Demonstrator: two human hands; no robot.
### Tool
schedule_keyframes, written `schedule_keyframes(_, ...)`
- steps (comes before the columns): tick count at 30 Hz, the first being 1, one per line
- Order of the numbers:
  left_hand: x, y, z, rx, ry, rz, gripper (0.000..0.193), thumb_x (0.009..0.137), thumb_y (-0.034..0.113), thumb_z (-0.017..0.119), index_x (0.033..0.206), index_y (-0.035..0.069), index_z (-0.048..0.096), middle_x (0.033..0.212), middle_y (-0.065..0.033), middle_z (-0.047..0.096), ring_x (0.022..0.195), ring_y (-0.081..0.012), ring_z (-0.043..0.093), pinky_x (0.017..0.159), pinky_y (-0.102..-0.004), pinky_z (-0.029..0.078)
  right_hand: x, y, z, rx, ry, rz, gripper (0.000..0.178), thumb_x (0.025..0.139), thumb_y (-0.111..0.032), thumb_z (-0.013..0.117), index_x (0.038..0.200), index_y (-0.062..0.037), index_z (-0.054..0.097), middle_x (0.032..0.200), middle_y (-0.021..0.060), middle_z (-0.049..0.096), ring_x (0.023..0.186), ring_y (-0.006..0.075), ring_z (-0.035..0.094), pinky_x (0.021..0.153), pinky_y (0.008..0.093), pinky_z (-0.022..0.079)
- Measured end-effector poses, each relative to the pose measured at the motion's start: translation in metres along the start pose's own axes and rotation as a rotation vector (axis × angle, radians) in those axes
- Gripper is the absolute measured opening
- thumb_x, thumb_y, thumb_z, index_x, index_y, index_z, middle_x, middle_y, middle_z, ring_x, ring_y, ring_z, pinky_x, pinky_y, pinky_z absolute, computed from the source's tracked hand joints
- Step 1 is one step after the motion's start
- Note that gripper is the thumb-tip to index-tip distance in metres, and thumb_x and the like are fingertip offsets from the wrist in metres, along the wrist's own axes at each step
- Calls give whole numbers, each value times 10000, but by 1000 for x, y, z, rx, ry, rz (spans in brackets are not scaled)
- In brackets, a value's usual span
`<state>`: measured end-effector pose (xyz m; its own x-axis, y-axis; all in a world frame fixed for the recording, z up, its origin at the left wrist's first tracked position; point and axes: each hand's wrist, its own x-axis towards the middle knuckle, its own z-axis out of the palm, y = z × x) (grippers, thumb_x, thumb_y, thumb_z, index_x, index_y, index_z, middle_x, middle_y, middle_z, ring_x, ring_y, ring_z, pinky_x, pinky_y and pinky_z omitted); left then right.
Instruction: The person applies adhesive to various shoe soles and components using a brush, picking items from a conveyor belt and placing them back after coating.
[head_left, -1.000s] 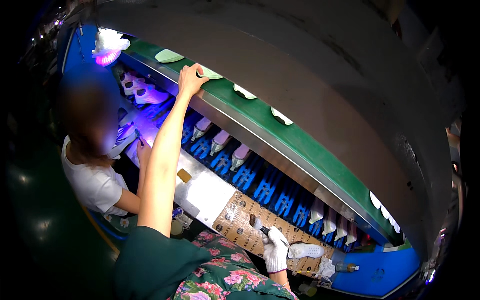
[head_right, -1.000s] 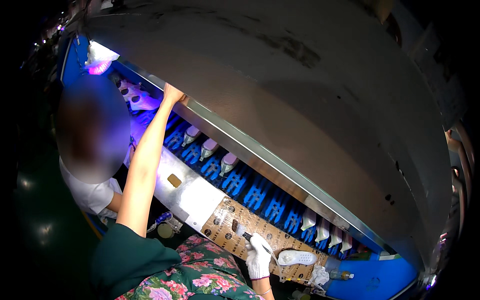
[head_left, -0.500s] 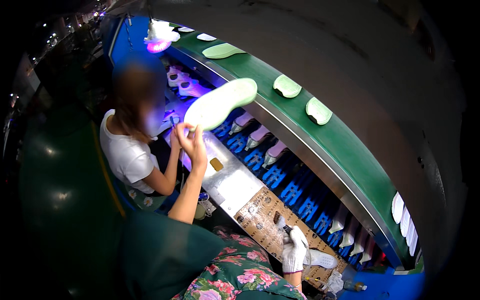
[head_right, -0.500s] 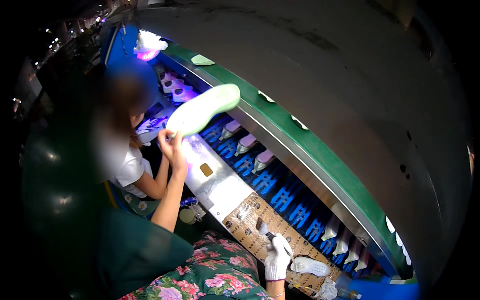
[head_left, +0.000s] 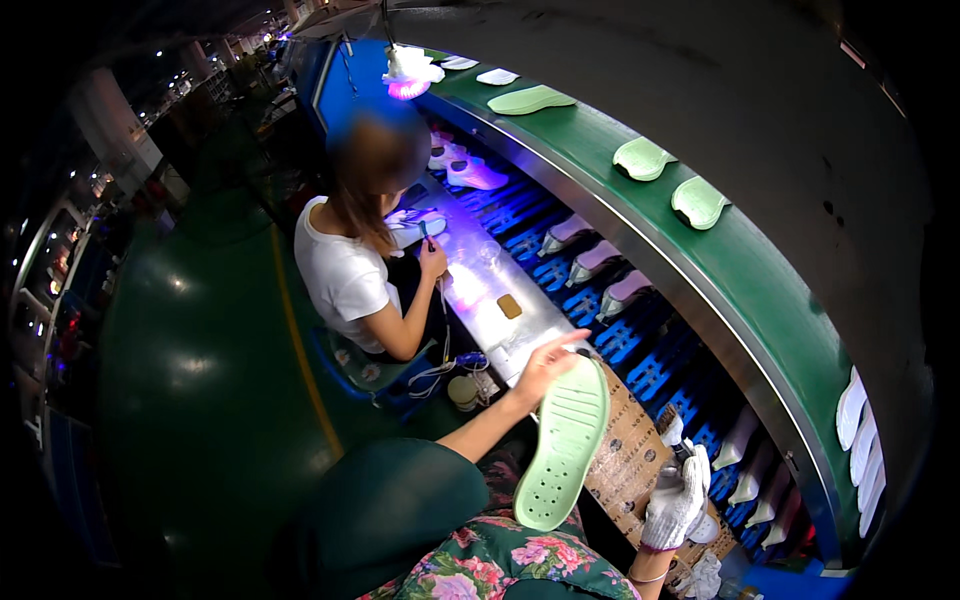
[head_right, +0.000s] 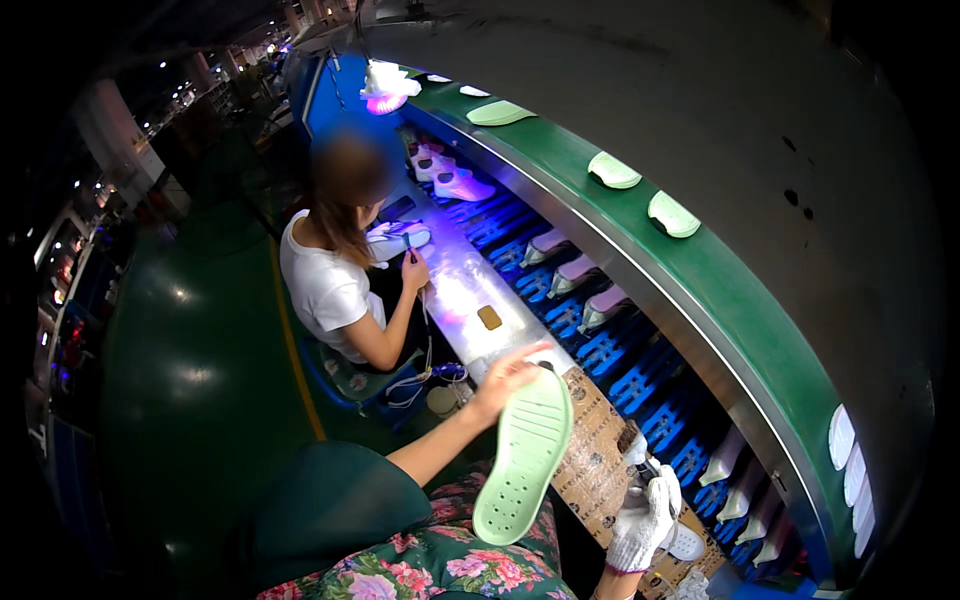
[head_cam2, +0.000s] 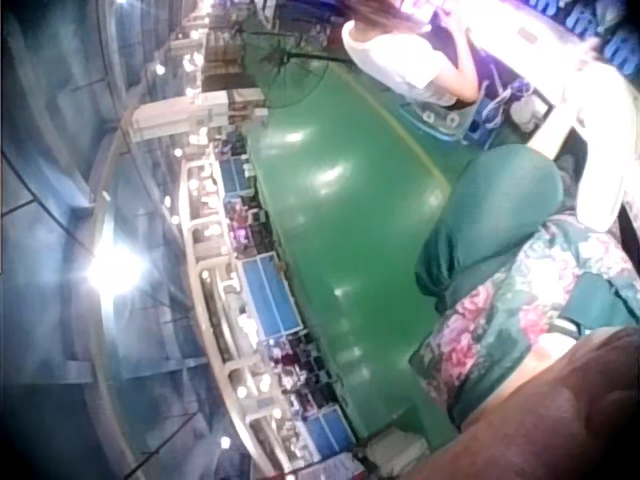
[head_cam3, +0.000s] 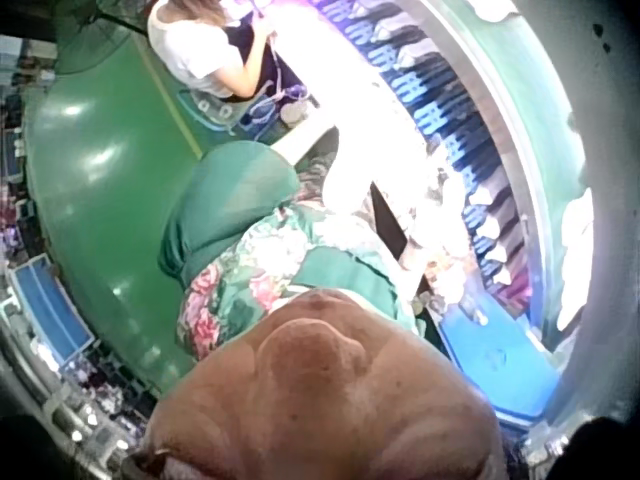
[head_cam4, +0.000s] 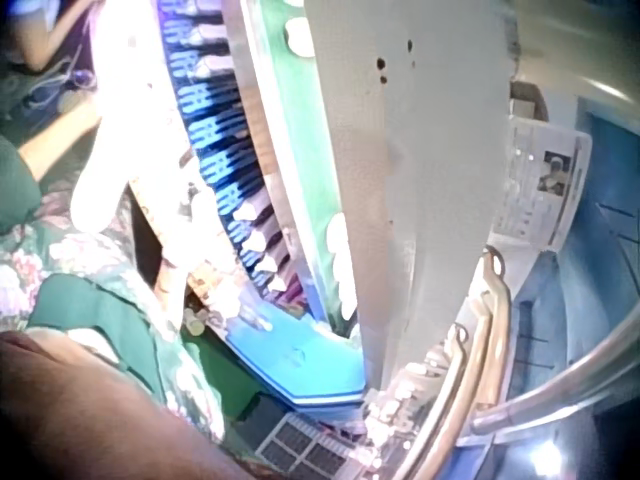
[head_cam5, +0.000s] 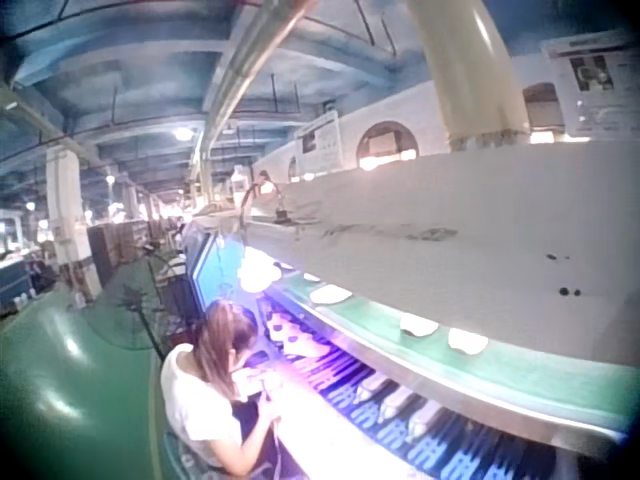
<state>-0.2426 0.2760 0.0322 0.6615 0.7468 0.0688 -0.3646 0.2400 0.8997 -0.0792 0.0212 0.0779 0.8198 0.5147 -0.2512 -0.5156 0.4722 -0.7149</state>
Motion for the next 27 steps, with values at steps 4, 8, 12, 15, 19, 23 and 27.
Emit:
schedule_keyframes(4,-11,-51,26,-87,-212,-506,471,978,320,567,1315,-9,573,1127,-123,691,946,-188,699,880,-327,566,-10,-3,20,8,-166,-59,244,845,-21,681,1087,0,657,1085,104,692,929,199,684,817,296,562)
schedule_keyframes(8,-75,-65,55,-448,-311,-721,606,1030,473,411,1445,32,445,1317,-190,602,1135,-262,648,1001,-398,518,-12,-14,24,-52,-252,-153,271,813,-3,698,1080,18,658,1075,152,684,923,230,688,820,318,577)
schedule_keyframes(12,-109,-52,64,-870,-643,-749,823,976,708,208,1507,100,374,1358,-211,565,1180,-366,612,1011,-480,498,-20,-17,34,-202,-301,-209,248,759,40,683,1006,49,671,1029,180,679,879,232,672,789,307,560)
schedule_keyframes(15,-100,-47,73,-998,-600,-773,971,891,817,117,1517,115,355,1350,-236,563,1172,-423,605,1003,-529,486,-23,-18,48,-274,-333,-261,244,722,68,669,965,65,680,1002,171,683,892,227,657,811,302,530)
schedule_keyframes(19,-74,-37,85,-889,-586,-762,1110,830,881,119,1493,26,366,1335,-293,554,1237,-444,545,1097,-509,387,-7,-20,41,-444,-441,-393,196,802,67,628,993,31,655,1064,177,671,935,243,658,852,343,526)
schedule_keyframes(23,-64,-26,105,-743,-296,-651,995,882,834,181,1470,62,401,1359,-204,562,1221,-346,576,1057,-486,443,-2,-28,59,-624,-397,-555,153,739,53,735,890,45,715,890,136,723,828,218,684,797,331,533)
schedule_keyframes(27,-61,-12,115,-1047,-320,-657,1070,833,885,118,1449,65,422,1303,-189,595,1151,-340,621,994,-477,506,-3,-35,75,-799,-405,-715,183,736,-6,801,910,2,745,873,116,734,791,212,698,759,316,550)
